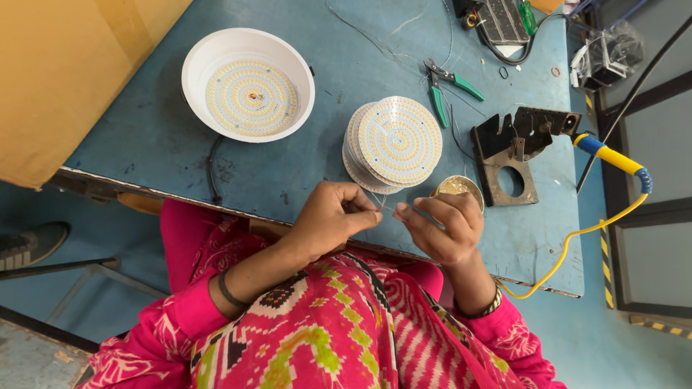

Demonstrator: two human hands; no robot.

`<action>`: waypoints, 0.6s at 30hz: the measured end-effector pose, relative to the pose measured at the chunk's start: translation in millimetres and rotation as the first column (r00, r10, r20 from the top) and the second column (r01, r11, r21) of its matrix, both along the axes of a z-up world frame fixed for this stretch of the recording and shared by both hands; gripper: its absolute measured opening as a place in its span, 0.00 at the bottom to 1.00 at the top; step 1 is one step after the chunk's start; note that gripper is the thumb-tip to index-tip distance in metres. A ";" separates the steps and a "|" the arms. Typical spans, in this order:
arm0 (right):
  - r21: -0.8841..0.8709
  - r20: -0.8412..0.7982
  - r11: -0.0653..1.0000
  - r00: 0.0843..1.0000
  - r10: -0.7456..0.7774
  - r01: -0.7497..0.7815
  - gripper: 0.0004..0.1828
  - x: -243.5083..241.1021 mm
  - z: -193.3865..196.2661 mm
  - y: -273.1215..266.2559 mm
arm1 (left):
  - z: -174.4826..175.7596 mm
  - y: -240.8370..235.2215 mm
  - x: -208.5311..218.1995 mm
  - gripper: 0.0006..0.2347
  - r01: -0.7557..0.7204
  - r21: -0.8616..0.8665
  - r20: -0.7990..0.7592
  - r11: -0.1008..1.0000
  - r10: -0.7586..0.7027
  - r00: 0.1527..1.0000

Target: The person twists two wires together, applies flux from a small tin, and then uses a soldering iron to solder the joint. The person works at a blue table with LED light modules and tools nearby.

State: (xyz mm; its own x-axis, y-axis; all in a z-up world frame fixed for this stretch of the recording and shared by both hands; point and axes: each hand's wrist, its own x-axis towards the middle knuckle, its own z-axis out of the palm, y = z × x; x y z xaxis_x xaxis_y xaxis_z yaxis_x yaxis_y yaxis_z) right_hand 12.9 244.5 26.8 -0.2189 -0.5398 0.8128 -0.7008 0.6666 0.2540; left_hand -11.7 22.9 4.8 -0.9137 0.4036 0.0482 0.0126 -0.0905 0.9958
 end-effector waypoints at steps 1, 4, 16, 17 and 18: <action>-0.070 0.119 0.997 0.992 -0.028 0.036 0.13 1.4 -3.4 -0.4 | 0.6 0.7 0.2 0.06 -0.031 0.007 -0.127 1.000 0.031 0.991; -0.495 0.611 0.856 0.760 0.223 0.147 0.06 12.2 -26.0 -3.4 | 0.7 0.3 11.1 0.03 -0.296 -0.039 -0.637 0.954 0.204 0.743; -0.613 0.519 0.779 0.812 0.268 0.135 0.16 20.2 -31.9 3.8 | 3.2 -2.5 11.0 0.05 -0.234 -0.010 -0.501 0.972 0.197 0.843; -0.419 0.420 0.903 0.902 0.102 0.093 0.18 18.0 -22.8 1.2 | 3.3 -1.1 10.6 0.05 -0.220 -0.024 -0.466 0.975 0.184 0.866; -0.195 0.271 0.976 0.962 -0.038 0.093 0.20 14.7 -15.2 -2.8 | 3.5 0.7 10.0 0.05 -0.205 -0.037 -0.430 0.978 0.170 0.887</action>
